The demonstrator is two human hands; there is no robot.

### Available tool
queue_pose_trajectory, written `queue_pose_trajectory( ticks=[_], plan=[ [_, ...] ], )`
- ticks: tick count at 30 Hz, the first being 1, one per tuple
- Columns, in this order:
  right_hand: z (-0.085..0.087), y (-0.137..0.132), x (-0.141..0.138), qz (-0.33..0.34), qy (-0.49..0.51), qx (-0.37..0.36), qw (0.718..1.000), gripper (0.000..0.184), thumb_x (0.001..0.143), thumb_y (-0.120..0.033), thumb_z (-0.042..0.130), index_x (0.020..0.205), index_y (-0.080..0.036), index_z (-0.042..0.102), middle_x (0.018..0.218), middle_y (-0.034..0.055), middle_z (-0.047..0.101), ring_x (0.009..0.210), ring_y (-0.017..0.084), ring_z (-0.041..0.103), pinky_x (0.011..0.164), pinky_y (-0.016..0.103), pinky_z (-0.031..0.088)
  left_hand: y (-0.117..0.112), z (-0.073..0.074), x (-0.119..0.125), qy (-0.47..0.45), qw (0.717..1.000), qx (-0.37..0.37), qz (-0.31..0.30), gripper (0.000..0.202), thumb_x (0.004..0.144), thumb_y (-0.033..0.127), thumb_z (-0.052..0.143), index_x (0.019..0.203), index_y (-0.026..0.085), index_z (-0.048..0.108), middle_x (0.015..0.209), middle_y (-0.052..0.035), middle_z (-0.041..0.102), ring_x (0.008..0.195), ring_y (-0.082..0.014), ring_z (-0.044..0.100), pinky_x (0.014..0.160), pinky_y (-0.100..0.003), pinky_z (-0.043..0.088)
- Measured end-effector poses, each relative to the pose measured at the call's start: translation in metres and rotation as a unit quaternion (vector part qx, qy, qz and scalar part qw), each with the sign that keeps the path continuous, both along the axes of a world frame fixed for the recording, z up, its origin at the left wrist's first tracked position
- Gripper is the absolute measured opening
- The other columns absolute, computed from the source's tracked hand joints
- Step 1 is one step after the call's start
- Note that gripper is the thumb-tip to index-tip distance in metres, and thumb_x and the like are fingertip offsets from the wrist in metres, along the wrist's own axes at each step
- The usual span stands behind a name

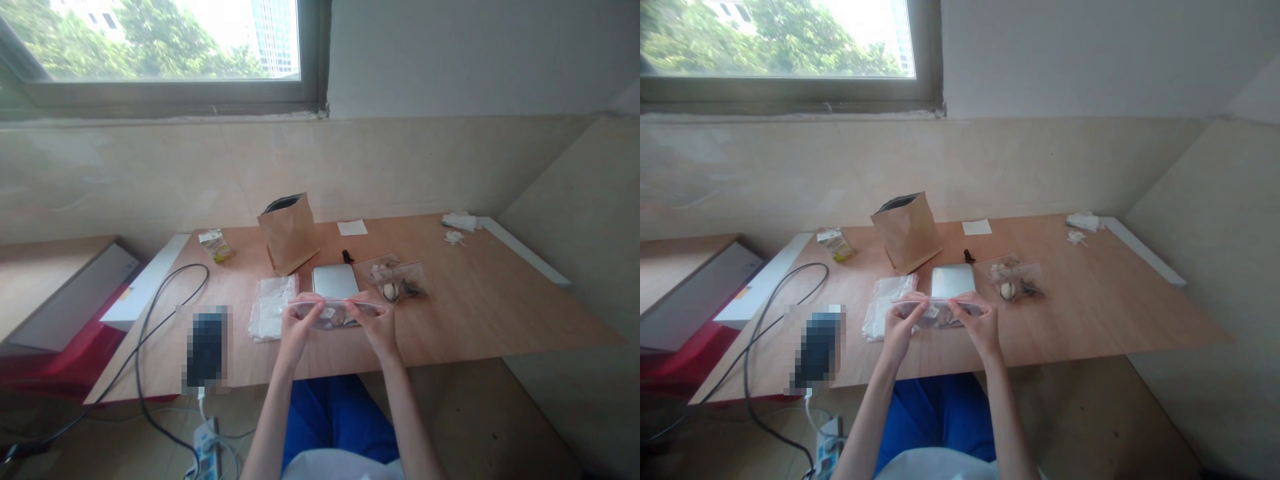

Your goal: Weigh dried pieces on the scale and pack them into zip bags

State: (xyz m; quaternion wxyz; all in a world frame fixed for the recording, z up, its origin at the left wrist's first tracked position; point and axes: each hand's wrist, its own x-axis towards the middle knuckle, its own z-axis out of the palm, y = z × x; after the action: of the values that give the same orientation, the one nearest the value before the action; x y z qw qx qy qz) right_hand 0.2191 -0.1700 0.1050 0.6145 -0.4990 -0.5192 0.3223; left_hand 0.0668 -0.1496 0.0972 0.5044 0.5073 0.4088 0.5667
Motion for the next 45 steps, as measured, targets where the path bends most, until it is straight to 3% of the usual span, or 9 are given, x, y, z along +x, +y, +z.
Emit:
queue_pose_trajectory(
  ticks=[5,9,13,20,26,33,40,45],
  plan=[
    [0.001,-0.001,0.005,0.035,-0.011,0.027,0.999,0.009,0.075,-0.027,0.065,0.069,-0.024,0.070,0.080,0.0028,0.070,0.086,0.020,0.063,0.085,0.037,0.047,-0.002,-0.002,0.001,-0.011,0.999,-0.026,-0.043,0.019,0.066,0.034,0.072,0.073,0.017,0.067,0.076,-0.0028,0.065,0.072,-0.0148,0.060,0.065,-0.024,0.047],
    [0.002,-0.001,0.005,0.081,0.008,-0.002,0.997,0.010,0.077,-0.029,0.064,0.072,-0.022,0.069,0.091,0.0048,0.071,0.092,0.021,0.063,0.088,0.039,0.046,-0.002,-0.002,0.003,-0.010,0.999,-0.045,-0.024,0.021,0.063,0.032,0.075,0.075,0.017,0.068,0.074,-0.0019,0.066,0.068,-0.0136,0.060,0.063,-0.022,0.047],
    [0.001,0.000,0.003,0.086,-0.006,-0.003,0.996,0.010,0.076,-0.030,0.064,0.080,-0.024,0.072,0.089,0.0044,0.072,0.095,0.022,0.062,0.089,0.039,0.045,-0.002,0.003,0.004,0.008,0.999,-0.036,-0.013,0.017,0.065,0.031,0.073,0.071,0.016,0.069,0.072,-0.0038,0.068,0.069,-0.0149,0.062,0.065,-0.023,0.048],
    [-0.004,0.002,-0.002,0.086,-0.006,0.021,0.996,0.009,0.072,-0.029,0.069,0.077,-0.022,0.073,0.080,0.0040,0.071,0.090,0.022,0.062,0.083,0.036,0.049,-0.006,0.006,0.004,0.016,1.000,-0.006,-0.006,0.016,0.069,0.031,0.070,0.071,0.015,0.069,0.071,-0.0035,0.067,0.069,-0.0147,0.063,0.065,-0.023,0.049],
    [-0.005,0.003,-0.009,0.034,-0.049,0.026,0.998,0.008,0.075,-0.027,0.066,0.072,-0.021,0.071,0.073,0.0037,0.069,0.086,0.020,0.061,0.080,0.033,0.048,-0.007,0.006,0.003,0.029,0.999,0.011,0.014,0.017,0.069,0.031,0.070,0.068,0.015,0.067,0.068,-0.0031,0.067,0.065,-0.0142,0.062,0.059,-0.022,0.049],
    [-0.003,0.000,-0.017,-0.038,-0.113,0.024,0.993,0.013,0.076,-0.029,0.062,0.068,-0.020,0.065,0.072,0.0028,0.063,0.078,0.018,0.059,0.077,0.032,0.046,-0.011,0.005,0.009,0.002,0.999,-0.020,0.040,0.019,0.070,0.033,0.069,0.070,0.014,0.066,0.066,-0.0028,0.067,0.064,-0.0135,0.062,0.059,-0.022,0.049],
    [-0.003,0.003,-0.016,-0.009,-0.128,0.005,0.992,0.013,0.078,-0.031,0.060,0.078,-0.020,0.067,0.079,0.0037,0.065,0.079,0.018,0.060,0.075,0.031,0.047,-0.005,-0.002,0.008,0.027,0.999,-0.027,0.016,0.019,0.071,0.033,0.067,0.075,0.015,0.068,0.072,-0.0041,0.068,0.069,-0.0144,0.063,0.060,-0.021,0.049],
    [-0.004,0.002,-0.019,-0.004,-0.086,-0.007,0.996,0.017,0.079,-0.033,0.060,0.072,-0.020,0.068,0.072,0.0029,0.065,0.074,0.017,0.060,0.072,0.031,0.046,-0.005,-0.004,0.010,0.024,0.999,-0.013,0.030,0.017,0.073,0.032,0.066,0.076,0.015,0.069,0.075,-0.0048,0.069,0.074,-0.0156,0.064,0.066,-0.023,0.050]
  ],
)
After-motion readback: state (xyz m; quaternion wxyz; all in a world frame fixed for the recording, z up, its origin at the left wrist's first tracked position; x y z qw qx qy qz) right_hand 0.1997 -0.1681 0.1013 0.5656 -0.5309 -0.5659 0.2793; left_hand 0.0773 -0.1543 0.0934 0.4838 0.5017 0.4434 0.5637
